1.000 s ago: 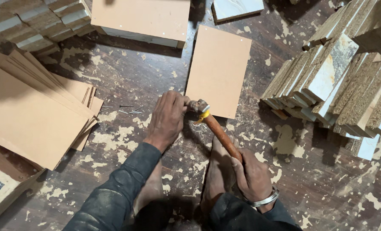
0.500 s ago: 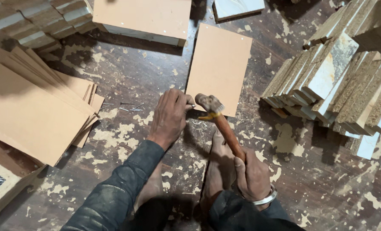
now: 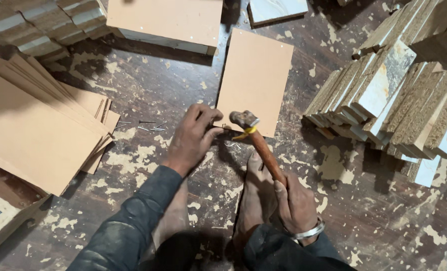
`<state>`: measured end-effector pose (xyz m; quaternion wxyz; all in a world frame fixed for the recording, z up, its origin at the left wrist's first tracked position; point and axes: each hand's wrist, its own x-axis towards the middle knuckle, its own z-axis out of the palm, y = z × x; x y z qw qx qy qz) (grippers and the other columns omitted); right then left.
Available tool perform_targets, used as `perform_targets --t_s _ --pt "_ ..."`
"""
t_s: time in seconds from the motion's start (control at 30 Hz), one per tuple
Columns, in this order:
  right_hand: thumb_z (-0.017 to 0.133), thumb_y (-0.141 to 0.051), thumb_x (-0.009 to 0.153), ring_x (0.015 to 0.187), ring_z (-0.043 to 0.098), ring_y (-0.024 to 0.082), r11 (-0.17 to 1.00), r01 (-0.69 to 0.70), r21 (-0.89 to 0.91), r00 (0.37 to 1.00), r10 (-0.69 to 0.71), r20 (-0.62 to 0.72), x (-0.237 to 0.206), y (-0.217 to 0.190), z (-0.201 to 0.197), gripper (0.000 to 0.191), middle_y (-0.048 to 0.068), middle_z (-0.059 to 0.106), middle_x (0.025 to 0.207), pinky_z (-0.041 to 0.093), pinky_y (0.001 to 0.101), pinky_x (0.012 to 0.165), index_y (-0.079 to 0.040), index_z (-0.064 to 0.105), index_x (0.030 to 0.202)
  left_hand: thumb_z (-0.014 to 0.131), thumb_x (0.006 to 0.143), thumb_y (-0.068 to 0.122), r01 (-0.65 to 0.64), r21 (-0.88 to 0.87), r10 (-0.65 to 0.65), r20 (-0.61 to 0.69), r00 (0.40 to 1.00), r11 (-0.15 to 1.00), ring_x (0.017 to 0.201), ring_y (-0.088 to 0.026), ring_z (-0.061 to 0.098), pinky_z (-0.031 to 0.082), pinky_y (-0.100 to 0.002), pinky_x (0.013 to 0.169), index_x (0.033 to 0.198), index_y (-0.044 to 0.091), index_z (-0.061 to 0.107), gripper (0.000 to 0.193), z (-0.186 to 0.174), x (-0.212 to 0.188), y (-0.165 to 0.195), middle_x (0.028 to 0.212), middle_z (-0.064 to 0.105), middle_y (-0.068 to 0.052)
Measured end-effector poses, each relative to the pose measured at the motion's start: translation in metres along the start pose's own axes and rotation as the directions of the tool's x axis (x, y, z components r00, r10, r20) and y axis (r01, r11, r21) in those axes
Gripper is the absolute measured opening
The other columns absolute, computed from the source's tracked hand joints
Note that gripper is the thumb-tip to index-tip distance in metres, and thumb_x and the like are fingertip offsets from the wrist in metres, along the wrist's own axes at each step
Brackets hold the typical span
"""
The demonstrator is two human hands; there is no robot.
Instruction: The person places a small wooden board on the workbench, positions nails on it, and hammers the nails in using a claw hammer, working through a stack of boards one at a time and setting finished boards aside.
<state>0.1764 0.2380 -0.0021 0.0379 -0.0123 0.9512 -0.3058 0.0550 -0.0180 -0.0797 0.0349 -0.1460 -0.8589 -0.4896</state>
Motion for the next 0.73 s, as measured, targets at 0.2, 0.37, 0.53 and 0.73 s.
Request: perform_targets --t_s 0.2,0.37,0.53,0.73 --pt "0.058 -0.019 0.1 0.067 0.069 0.039 1.0 0.024 -0.001 0.997 -0.024 0.071 0.008 -0.004 -0.006 0.017 0.019 0.067 0.076 0.05 0.0469 0.057 -0.007 0.063 0.111 0.077 0.087 0.01 -0.098 0.043 0.099 -0.014 0.995 0.994 0.109 -0.025 0.07 0.059 -0.035 0.096 0.126 0.012 0.069 0.04 -0.012 -0.003 -0.015 0.12 0.073 -0.011" --pt "0.057 -0.018 0.101 0.069 0.07 0.039 0.997 0.076 0.025 0.996 -0.077 0.033 0.006 -0.005 -0.007 0.019 0.019 0.068 0.08 0.051 0.0458 0.058 -0.006 0.062 0.114 0.077 0.086 0.008 -0.043 -0.008 0.044 0.042 0.998 0.999 0.099 -0.024 0.074 0.061 -0.033 0.091 0.125 0.013 0.07 0.04 -0.008 -0.001 -0.023 0.114 0.075 -0.01" --pt "0.057 -0.018 0.1 0.064 0.069 0.04 0.999 0.046 -0.008 0.998 -0.046 0.04 -0.002 0.004 -0.003 0.02 0.018 0.066 0.074 0.049 0.0467 0.054 -0.006 0.063 0.115 0.077 0.086 0.008 -0.04 -0.007 0.04 0.053 0.998 0.999 0.101 -0.023 0.073 0.06 -0.035 0.094 0.122 0.013 0.071 0.037 -0.009 -0.002 -0.026 0.115 0.075 -0.01" --pt "0.058 -0.02 0.099 0.059 0.071 0.033 0.991 0.02 -0.133 0.999 -0.013 0.051 0.01 0.026 -0.002 0.019 0.012 0.073 0.074 0.053 0.0447 0.052 -0.007 0.063 0.112 0.078 0.087 0.007 -0.094 0.02 0.093 0.046 0.995 0.995 0.106 -0.024 0.073 0.059 -0.036 0.097 0.121 0.013 0.071 0.035 -0.013 0.003 -0.024 0.118 0.075 -0.009"
